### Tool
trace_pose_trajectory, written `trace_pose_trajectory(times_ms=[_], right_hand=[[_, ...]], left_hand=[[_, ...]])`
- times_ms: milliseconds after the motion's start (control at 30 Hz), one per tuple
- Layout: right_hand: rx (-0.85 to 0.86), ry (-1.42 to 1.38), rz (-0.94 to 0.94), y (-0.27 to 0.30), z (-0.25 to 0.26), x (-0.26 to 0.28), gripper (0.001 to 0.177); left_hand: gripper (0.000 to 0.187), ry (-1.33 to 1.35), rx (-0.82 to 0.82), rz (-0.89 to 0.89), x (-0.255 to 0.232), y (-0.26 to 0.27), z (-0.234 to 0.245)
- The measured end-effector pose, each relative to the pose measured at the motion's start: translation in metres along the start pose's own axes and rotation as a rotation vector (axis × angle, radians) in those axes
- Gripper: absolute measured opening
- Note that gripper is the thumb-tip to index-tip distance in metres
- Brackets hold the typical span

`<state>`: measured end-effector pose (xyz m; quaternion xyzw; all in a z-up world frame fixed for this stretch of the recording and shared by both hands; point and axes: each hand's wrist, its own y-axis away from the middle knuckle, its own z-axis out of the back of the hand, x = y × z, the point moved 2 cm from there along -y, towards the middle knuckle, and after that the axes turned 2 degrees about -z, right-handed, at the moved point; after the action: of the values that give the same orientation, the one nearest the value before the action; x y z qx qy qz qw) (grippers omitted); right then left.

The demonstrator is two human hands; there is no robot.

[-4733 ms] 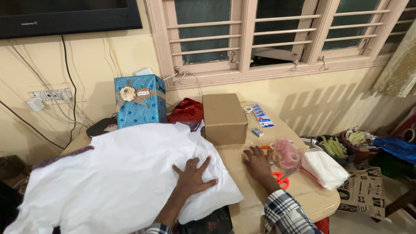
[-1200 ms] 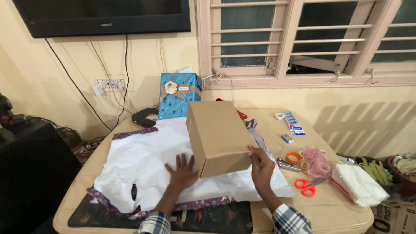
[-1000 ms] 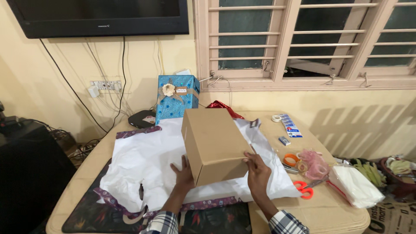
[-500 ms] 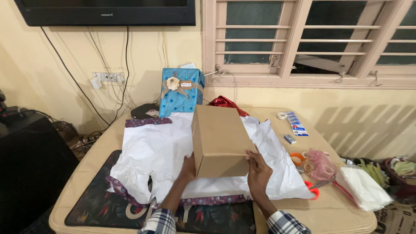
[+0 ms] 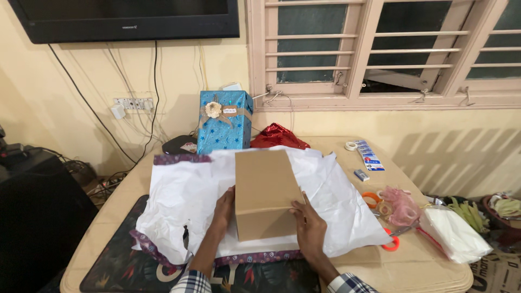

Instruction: The person seals a cardboard box using a handheld stapler, then wraps the box in white tissue paper followed by patterned purple wrapping paper. The person folds and smooths the paper around the box to complete the wrapping.

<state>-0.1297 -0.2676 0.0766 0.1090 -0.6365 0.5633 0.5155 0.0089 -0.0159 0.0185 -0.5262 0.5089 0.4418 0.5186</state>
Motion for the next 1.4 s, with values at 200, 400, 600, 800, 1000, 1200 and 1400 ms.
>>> trace_pose_trajectory(times_ms=[200,400,600,800,1000,1200,1400], right_hand=[[-0.014,0.103,0.131,-0.004,0.000,0.008,0.022],[0.158,0.146,-0.001,-0.008,0.008,0.008,0.059],[0.267,-0.160,-0.192,-0.011,0.002,-0.002,0.100],[0.357,0.020,-0.230,-0.014,0.002,-0.005,0.088],[0.371,0.262,-0.199,-0.017,0.000,-0.015,0.080],[0.369,0.291,-0.193,-0.019,-0.001,-0.023,0.067],[0.384,0.323,-0.213,-0.022,0.002,-0.021,0.069]], left_hand=[[0.077,-0.093,0.035,0.099,0.000,-0.007,-0.003],[0.093,-0.209,0.047,0.113,-0.012,-0.011,-0.010],[0.097,-0.250,0.028,0.178,-0.010,-0.010,-0.012],[0.099,-0.234,0.052,0.133,0.018,-0.031,-0.004],[0.098,-0.306,0.026,0.184,0.009,-0.026,-0.007],[0.089,-0.220,-0.123,0.105,-0.019,-0.005,-0.019],[0.089,-0.180,-0.109,0.188,-0.008,-0.011,-0.013]])
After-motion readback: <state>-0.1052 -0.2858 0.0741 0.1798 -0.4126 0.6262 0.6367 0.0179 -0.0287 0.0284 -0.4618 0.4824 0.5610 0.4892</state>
